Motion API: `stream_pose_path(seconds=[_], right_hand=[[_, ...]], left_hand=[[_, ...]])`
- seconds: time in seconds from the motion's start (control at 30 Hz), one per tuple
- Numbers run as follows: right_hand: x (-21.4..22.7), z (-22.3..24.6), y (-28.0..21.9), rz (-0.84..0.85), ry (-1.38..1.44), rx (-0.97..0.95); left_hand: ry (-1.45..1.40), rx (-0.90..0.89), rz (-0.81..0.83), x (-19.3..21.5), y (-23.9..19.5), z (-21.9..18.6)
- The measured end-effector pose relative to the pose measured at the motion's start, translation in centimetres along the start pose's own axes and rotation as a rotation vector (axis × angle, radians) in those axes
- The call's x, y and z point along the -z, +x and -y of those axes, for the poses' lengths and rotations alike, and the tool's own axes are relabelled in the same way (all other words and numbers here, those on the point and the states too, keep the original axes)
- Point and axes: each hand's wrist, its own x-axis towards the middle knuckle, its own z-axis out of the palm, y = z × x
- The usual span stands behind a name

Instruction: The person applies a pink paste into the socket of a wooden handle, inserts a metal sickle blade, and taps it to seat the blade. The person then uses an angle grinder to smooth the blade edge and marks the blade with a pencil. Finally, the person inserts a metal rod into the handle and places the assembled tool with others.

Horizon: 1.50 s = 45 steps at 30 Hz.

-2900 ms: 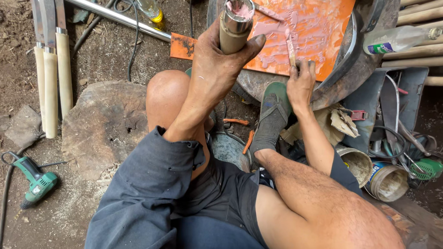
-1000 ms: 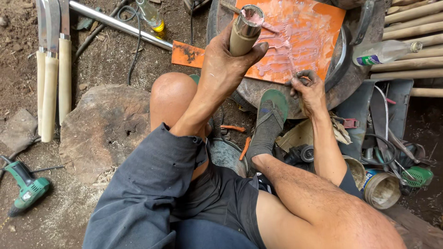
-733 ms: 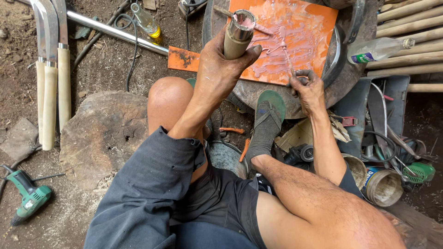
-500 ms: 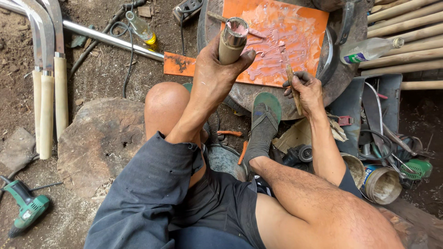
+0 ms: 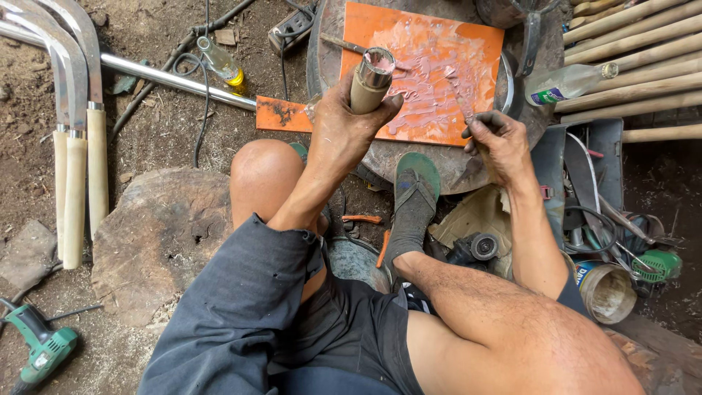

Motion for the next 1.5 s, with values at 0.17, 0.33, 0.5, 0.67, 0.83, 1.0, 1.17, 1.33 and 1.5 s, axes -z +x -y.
stream_pose_path(seconds=[0.17, 0.33, 0.5, 0.67, 0.83, 1.0, 1.17, 1.33, 1.5], right_hand=[[0.9, 2.9, 0.1, -0.028, -0.012, 0.076], [0.6, 5.0, -0.4, -0.009, -0.11, 0.114], [-0.5, 8.7, -2.3, 0.059, -0.018, 0.14], [-2.5, 14.2, -5.5, 0.169, -0.033, 0.236], [-5.2, 17.2, -7.8, 0.209, -0.11, 0.261], [-6.8, 17.8, -8.4, 0.202, -0.298, 0.285], [-7.6, 17.9, -8.5, 0.175, -0.388, 0.271], [-7.8, 17.9, -8.6, 0.165, -0.437, 0.267], [-8.2, 17.9, -8.6, 0.154, -0.441, 0.272]], left_hand=[[0.019, -0.017, 0.026, -0.9, 0.1, 0.4], [0.061, -0.049, 0.019, -1.4, 0.0, 0.9], [0.052, -0.026, 0.048, -1.9, -0.3, 1.2], [0.093, -0.016, 0.063, -2.6, -0.6, 1.0], [0.047, -0.063, 0.094, -3.1, -0.7, 0.7], [0.022, -0.029, 0.098, -3.2, -1.0, 0.6], [-0.005, -0.012, 0.104, -3.4, -1.0, 0.5], [-0.006, -0.037, 0.085, -3.6, -0.8, 0.9], [-0.014, -0.045, 0.082, -3.6, -0.8, 1.0]])
